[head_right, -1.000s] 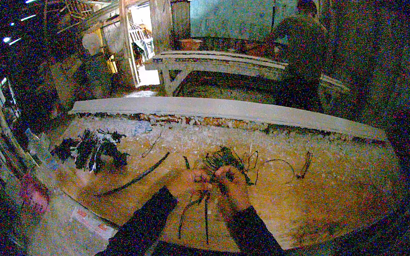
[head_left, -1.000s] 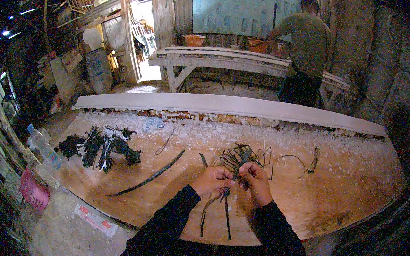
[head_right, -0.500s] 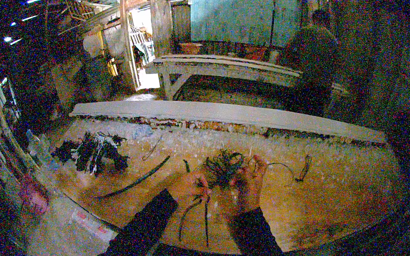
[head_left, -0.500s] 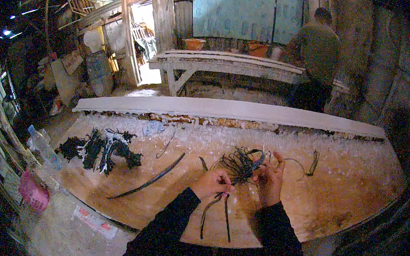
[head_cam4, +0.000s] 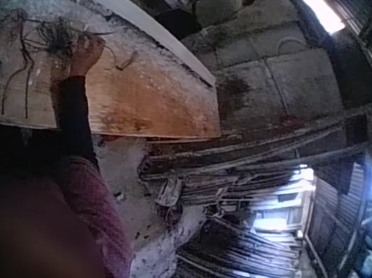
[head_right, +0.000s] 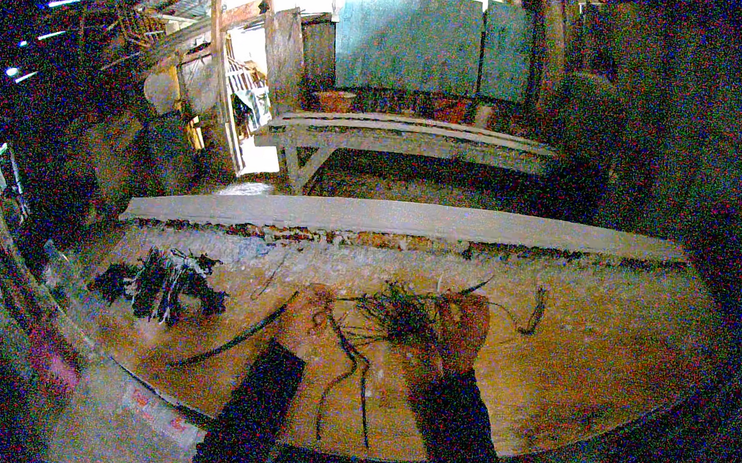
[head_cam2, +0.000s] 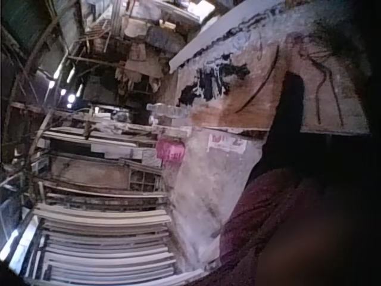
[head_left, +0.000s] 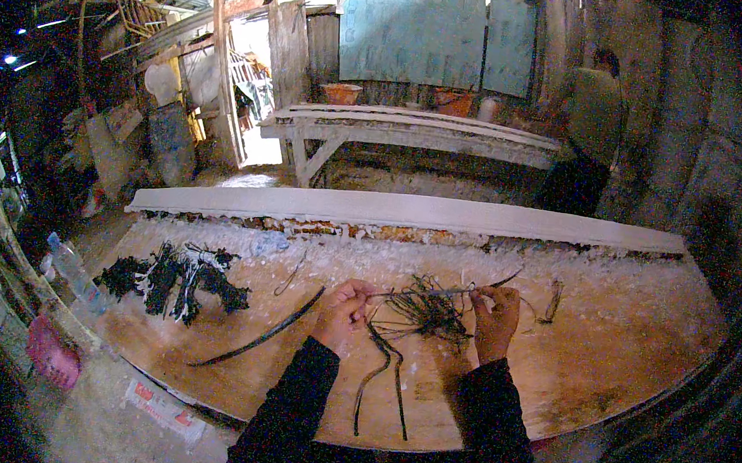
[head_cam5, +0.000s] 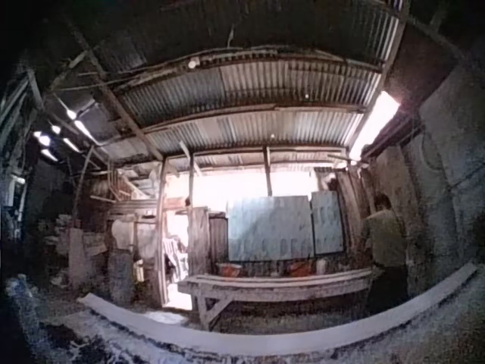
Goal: The person strips insulation from black wires by hand at a workbench, separating the outer sheath from the inner conductors. A second person works on a separate bench in the background.
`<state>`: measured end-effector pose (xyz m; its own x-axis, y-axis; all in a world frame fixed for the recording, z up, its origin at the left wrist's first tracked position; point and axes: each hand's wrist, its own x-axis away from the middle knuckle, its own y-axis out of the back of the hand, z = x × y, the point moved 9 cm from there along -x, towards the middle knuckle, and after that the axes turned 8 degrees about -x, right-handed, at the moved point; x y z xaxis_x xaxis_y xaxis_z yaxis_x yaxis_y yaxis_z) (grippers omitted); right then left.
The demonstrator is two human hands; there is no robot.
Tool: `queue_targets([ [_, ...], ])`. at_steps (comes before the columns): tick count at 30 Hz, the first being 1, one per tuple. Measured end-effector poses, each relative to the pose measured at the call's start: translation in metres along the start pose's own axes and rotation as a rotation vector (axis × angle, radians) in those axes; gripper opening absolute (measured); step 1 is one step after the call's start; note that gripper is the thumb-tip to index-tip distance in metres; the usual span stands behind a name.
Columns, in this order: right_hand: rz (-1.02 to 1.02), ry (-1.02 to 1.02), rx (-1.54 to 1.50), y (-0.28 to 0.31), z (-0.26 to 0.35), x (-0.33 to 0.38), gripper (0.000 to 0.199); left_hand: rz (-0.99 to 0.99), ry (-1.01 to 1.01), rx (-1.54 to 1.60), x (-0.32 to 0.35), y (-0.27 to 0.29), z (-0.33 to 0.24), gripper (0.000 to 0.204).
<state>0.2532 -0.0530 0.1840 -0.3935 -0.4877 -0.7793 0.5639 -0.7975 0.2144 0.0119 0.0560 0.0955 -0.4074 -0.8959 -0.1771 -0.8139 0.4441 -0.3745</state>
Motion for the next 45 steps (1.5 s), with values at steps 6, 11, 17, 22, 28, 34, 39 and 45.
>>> queue_targets([
  [6, 0.252, -0.247, -0.271, -0.036, -0.02, 0.013, 0.01, -0.252, -0.058, 0.025, 0.01, 0.029, -0.028, 0.015],
  [11, 0.437, -0.444, -0.627, -0.058, -0.026, 0.027, 0.011, -0.408, -0.081, -0.218, 0.013, 0.063, -0.042, 0.02],
  [17, 0.596, -0.693, -0.959, -0.063, -0.018, 0.034, 0.01, -0.446, -0.346, 0.196, 0.014, 0.105, -0.055, 0.025],
  [22, 0.641, -0.709, -0.854, -0.066, -0.017, 0.039, 0.016, -0.563, -0.32, 0.036, 0.024, 0.117, -0.063, 0.028],
  [28, 0.798, -0.502, -0.572, -0.075, -0.019, 0.048, 0.018, -0.719, -0.35, -0.261, 0.037, 0.112, -0.084, 0.026],
  [34, 0.66, -0.773, -1.081, -0.069, -0.029, 0.045, 0.012, -0.838, -0.639, -0.958, 0.049, 0.094, -0.109, 0.018],
  [39, 0.483, -0.804, -1.441, -0.056, -0.021, 0.029, 0.009, -0.643, -0.442, -1.134, 0.023, 0.084, -0.074, 0.016],
  [45, 0.161, -0.961, -1.718, -0.048, -0.034, 0.027, 0.01, -0.525, -0.322, -1.423, 0.014, 0.061, -0.054, 0.012],
])
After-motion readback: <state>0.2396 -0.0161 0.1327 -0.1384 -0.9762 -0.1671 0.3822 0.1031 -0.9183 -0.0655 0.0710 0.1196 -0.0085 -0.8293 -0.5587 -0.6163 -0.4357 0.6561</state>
